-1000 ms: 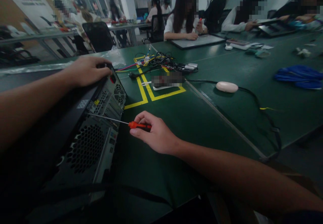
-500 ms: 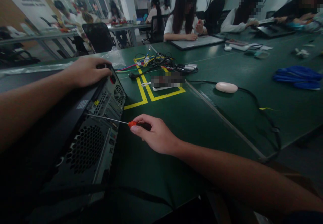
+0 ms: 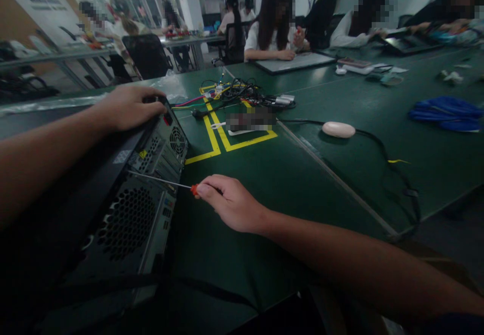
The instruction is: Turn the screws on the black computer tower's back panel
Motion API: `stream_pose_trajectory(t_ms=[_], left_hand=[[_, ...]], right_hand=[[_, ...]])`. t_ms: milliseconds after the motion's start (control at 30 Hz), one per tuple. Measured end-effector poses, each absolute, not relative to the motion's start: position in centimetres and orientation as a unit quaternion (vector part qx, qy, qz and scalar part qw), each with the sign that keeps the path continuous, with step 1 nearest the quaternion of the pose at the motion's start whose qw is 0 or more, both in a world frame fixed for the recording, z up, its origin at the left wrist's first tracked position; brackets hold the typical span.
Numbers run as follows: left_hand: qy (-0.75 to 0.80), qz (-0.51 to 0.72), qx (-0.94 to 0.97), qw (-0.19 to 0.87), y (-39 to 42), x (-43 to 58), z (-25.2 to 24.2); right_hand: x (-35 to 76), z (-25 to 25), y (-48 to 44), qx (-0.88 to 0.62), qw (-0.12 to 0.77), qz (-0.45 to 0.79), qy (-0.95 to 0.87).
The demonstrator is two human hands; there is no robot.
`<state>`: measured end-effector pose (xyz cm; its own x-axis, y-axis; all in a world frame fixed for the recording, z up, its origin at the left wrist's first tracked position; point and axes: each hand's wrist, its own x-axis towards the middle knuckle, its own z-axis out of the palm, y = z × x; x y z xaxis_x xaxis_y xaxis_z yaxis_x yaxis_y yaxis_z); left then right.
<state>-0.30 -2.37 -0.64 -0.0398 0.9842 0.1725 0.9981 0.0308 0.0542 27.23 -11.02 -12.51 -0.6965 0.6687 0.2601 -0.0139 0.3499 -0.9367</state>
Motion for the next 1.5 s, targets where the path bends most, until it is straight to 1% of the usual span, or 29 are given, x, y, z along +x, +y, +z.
stream_pose_trajectory(t_ms=[267,467,1100,1500], left_hand=[[-0.725,-0.072,-0.683,0.041,-2.27,-0.25,-0.60],[-0.726,-0.070,-0.683,0.041,-2.33,-0.10,-0.53],[-0.722,-0.076,-0.686,0.040,-2.29,-0.17,-0.63],[-0.721,-0.077,-0.687,0.041,-2.41,-0.14,-0.55]], right_hand=[[27.29,-12.52,-11.38,-0.221,0.314,0.577,-0.721],[27.37,-12.68,-11.15,-0.226,0.326,0.552,-0.733],[27.36,-12.82,-11.10,-0.228,0.330,0.558,-0.727],[27.50,-12.29,-11.21,-0.236,0.317,0.564,-0.725]])
